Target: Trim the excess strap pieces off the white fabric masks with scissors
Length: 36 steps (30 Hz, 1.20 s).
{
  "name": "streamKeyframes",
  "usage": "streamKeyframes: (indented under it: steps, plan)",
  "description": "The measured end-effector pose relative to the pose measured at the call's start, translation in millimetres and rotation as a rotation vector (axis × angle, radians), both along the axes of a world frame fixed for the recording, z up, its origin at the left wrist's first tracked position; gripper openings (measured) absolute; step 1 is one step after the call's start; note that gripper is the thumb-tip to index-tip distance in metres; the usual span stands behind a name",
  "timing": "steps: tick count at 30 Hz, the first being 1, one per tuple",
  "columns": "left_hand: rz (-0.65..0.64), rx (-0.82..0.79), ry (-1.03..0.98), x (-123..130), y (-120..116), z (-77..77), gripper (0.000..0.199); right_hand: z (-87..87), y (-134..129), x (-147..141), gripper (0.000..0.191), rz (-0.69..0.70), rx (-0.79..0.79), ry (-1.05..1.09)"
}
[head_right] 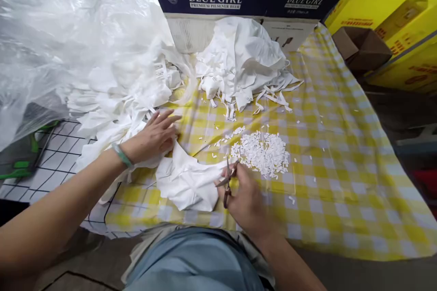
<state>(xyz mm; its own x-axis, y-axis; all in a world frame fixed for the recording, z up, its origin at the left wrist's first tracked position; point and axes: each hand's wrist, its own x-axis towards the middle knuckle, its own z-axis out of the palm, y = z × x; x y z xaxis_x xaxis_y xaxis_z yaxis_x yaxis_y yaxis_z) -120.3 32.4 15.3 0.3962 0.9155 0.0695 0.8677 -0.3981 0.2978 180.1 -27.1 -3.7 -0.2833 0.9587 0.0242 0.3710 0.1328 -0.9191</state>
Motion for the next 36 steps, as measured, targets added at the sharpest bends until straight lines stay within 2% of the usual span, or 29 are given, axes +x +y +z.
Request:
streamKeyframes:
  steps: [2,4,6,8,10,11,13,15,16,18,20,23,26,30,32,34,36]
  plan:
    - [-0.082,0.026,0.023,-3,6,3.7,0.019,5.2,9,-22,0.021,-0.016,0.162,-0.012]
    - [-0.092,0.108,-0.014,3,0,19.1,0.019,9.7,22,-51,0.026,0.021,0.177,0.055]
    - [-0.032,0.204,-0.068,12,-16,40.6,0.018,12.5,35,-80,0.028,0.068,0.044,0.148]
    - [0.058,0.247,-0.134,18,-36,59.7,0.015,15.0,44,-101,0.023,0.089,-0.115,0.267]
    - [0.179,0.17,-0.258,19,-55,70.5,0.009,19.8,50,-111,0.018,0.086,-0.192,0.396]
    - [0.239,0.052,-0.358,19,-62,72.3,0.007,23.1,52,-113,0.017,0.085,-0.195,0.45]
    - [0.31,-0.321,-0.657,17,-72,70.2,0.01,30.8,53,-112,0.016,0.096,-0.168,0.515]
    - [0.304,-0.737,-1.041,16,-78,64.0,0.019,37.2,53,-109,0.013,0.127,-0.144,0.525]
    - [0.288,-0.897,-1.229,17,-79,60.7,0.022,39.2,53,-108,0.012,0.143,-0.14,0.518]
    - [0.295,-1.056,-1.503,21,-81,55.7,0.024,40.3,52,-106,0.01,0.166,-0.139,0.496]
    - [0.35,-1.079,-1.605,26,-84,53.9,0.02,38.2,52,-104,0.01,0.181,-0.149,0.481]
    - [0.433,-1.019,-1.604,31,-88,55.0,0.014,33.6,53,-100,0.013,0.164,-0.177,0.469]
    - [0.429,-1.002,-1.599,32,-90,53.7,0.021,32.4,54,-97,0.017,0.12,-0.173,0.463]
    - [0.352,-1.254,-1.693,39,-91,42.8,0.04,37.3,51,-98,0.013,0.139,-0.028,0.539]
    - [0.348,-1.291,-1.741,44,-95,36.8,0.037,40.7,48,-96,0.015,0.175,0.037,0.55]
    - [0.393,-1.159,-1.749,46,-99,34.3,0.026,44.2,47,-89,0.02,0.264,0.075,0.484]
    - [0.446,-0.956,-1.664,44,-104,37.1,0.022,47.8,47,-81,0.022,0.422,0.076,0.353]
